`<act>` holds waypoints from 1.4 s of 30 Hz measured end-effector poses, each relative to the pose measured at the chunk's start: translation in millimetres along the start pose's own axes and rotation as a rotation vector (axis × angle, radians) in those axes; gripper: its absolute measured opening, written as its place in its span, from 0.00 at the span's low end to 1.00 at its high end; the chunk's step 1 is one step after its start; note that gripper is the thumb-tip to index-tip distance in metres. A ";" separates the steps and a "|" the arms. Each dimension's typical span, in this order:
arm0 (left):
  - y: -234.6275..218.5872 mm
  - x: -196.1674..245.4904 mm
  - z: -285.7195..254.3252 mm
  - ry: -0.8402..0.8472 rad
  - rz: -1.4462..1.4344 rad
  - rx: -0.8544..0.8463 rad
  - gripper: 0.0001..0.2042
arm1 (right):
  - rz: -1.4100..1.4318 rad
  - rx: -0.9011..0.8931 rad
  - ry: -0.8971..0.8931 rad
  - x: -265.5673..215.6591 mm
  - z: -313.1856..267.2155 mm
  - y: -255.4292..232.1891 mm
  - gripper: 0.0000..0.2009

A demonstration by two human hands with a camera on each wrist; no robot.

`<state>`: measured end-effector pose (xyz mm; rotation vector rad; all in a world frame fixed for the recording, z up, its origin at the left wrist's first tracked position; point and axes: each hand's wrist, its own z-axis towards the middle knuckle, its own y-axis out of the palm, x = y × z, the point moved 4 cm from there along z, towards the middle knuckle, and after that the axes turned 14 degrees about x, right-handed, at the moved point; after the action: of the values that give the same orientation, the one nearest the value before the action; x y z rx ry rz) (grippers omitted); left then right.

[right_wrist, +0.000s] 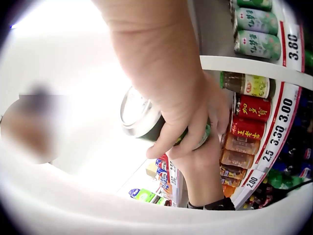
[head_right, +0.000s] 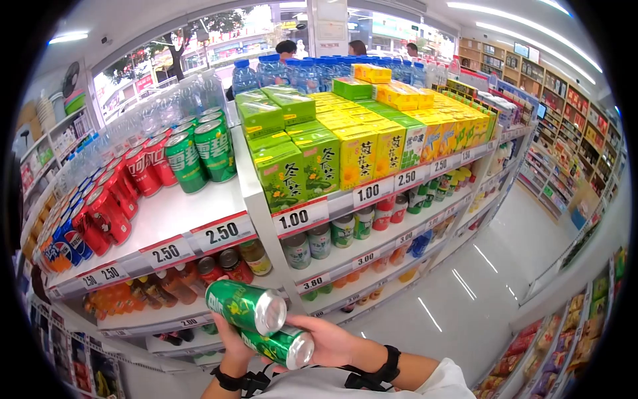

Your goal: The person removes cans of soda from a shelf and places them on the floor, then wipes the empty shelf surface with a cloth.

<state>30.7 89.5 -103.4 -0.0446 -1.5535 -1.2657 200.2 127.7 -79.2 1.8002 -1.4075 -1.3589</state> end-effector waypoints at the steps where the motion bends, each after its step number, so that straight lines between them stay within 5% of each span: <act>1: -2.9 -0.8 -0.1 0.035 0.050 -0.040 0.41 | 0.059 -0.055 0.065 4.3 4.9 -5.4 0.28; 3: 0.2 5.6 -3.8 0.004 0.082 -0.101 0.47 | 0.140 -0.103 0.158 10.7 10.0 -11.0 0.28; 8: -12.3 4.1 -7.0 -0.002 0.084 -0.194 0.45 | 0.113 -0.154 0.234 18.1 17.4 -15.4 0.28; 12: -0.2 20.1 -9.0 -0.044 0.007 -0.140 0.44 | -0.039 -0.196 0.155 19.5 17.4 -10.1 0.26; 16: -8.6 28.6 -5.0 -0.066 -0.113 0.021 0.43 | -0.142 -0.058 0.105 25.6 15.3 -32.2 0.27; 18: -30.1 27.1 -3.2 -0.222 -0.172 0.168 0.41 | -0.059 -0.036 0.033 25.2 18.5 -54.8 0.27; 20: -29.7 34.5 1.1 -0.272 -0.191 -0.001 0.39 | -0.089 -0.086 -0.008 18.6 14.0 -61.5 0.29; 23: -25.2 44.8 6.8 -0.065 0.068 0.006 0.34 | -0.030 -0.037 -0.142 7.9 4.7 -56.2 0.32; 27: -18.5 34.4 2.3 -0.098 0.210 0.010 0.31 | -0.004 0.002 -0.320 -3.1 2.3 -40.9 0.48; 32: -1.6 5.6 -8.0 -0.040 0.581 -0.127 0.31 | 0.044 -0.024 -0.301 2.3 13.7 -65.1 0.47; 34: 5.2 -4.3 -13.0 -0.030 0.611 -0.142 0.31 | 0.097 -0.151 -0.254 8.6 16.4 -77.8 0.40; 42: 7.7 -32.6 -9.2 -0.021 0.723 -0.132 0.29 | 0.123 -0.177 -0.227 16.3 23.9 -99.5 0.36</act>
<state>55.3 104.2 -123.1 -0.6470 -1.2869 -0.7810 222.0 153.0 -177.3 1.4599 -1.4338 -1.6077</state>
